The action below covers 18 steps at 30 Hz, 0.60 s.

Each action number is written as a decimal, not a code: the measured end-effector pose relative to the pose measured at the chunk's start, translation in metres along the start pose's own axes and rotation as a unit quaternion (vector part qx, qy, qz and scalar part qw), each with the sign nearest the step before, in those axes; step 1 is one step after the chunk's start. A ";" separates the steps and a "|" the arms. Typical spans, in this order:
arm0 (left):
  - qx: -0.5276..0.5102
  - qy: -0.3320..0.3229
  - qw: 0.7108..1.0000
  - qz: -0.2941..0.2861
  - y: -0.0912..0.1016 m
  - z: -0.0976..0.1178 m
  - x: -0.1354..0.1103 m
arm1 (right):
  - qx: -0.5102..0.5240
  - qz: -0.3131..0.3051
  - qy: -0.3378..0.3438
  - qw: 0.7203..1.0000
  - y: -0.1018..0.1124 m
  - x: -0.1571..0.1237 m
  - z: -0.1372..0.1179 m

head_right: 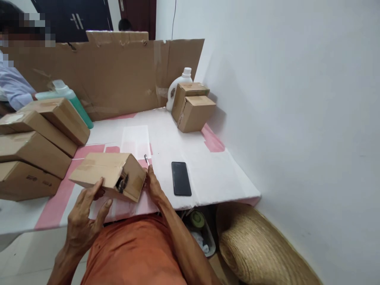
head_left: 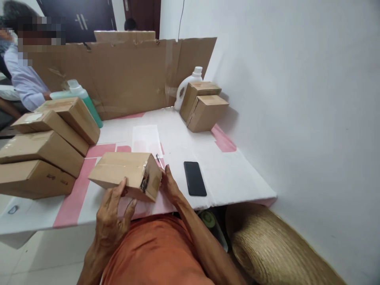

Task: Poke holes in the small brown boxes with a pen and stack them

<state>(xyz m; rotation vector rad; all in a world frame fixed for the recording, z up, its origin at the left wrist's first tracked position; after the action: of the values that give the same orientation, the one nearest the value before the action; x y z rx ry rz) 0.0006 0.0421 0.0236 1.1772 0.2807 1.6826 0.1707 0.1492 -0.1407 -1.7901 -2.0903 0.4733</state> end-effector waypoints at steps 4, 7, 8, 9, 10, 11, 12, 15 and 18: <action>0.029 -0.034 0.998 0.047 0.016 0.008 0.018 | -0.019 -0.003 0.021 1.000 0.003 -0.001 -0.022; 0.002 0.031 0.997 0.071 0.028 -0.003 0.035 | -0.052 -0.035 0.060 0.996 0.001 -0.005 -0.051; -0.031 0.066 0.995 0.064 0.030 -0.010 0.039 | -0.070 -0.049 0.079 0.993 0.000 -0.007 -0.063; -0.078 0.107 0.990 0.047 0.028 -0.018 0.042 | -0.090 -0.065 0.098 0.989 -0.003 -0.009 -0.074; -0.129 0.152 0.980 0.025 0.024 -0.026 0.044 | -0.111 -0.082 0.112 0.984 -0.006 -0.011 -0.084; -0.174 0.196 0.965 0.005 0.019 -0.035 0.044 | -0.125 -0.100 0.119 0.980 -0.010 -0.014 -0.092; -0.209 0.234 0.949 -0.010 0.013 -0.043 0.043 | -0.131 -0.118 0.122 0.977 -0.015 -0.017 -0.099; -0.226 0.298 0.927 -0.006 0.006 -0.062 0.039 | -0.137 -0.150 0.129 0.971 -0.030 -0.030 -0.112; -0.187 0.308 0.933 -0.001 0.005 -0.073 0.038 | -0.198 -0.144 0.119 0.962 -0.035 -0.048 -0.114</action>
<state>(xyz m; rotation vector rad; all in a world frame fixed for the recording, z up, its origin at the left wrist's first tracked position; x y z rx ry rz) -0.0610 0.0957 0.0115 0.3469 0.3230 1.9653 0.2007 0.0993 -0.0256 -1.5915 -2.3288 -0.2449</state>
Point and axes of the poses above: each hand's wrist, its own x-axis towards the middle knuckle, its own y-axis out of the back of the hand, z = x × y, the point moved 8 cm from there along x, towards the middle knuckle, and after that the axes turned 15 degrees about y, right-handed, at the moved point
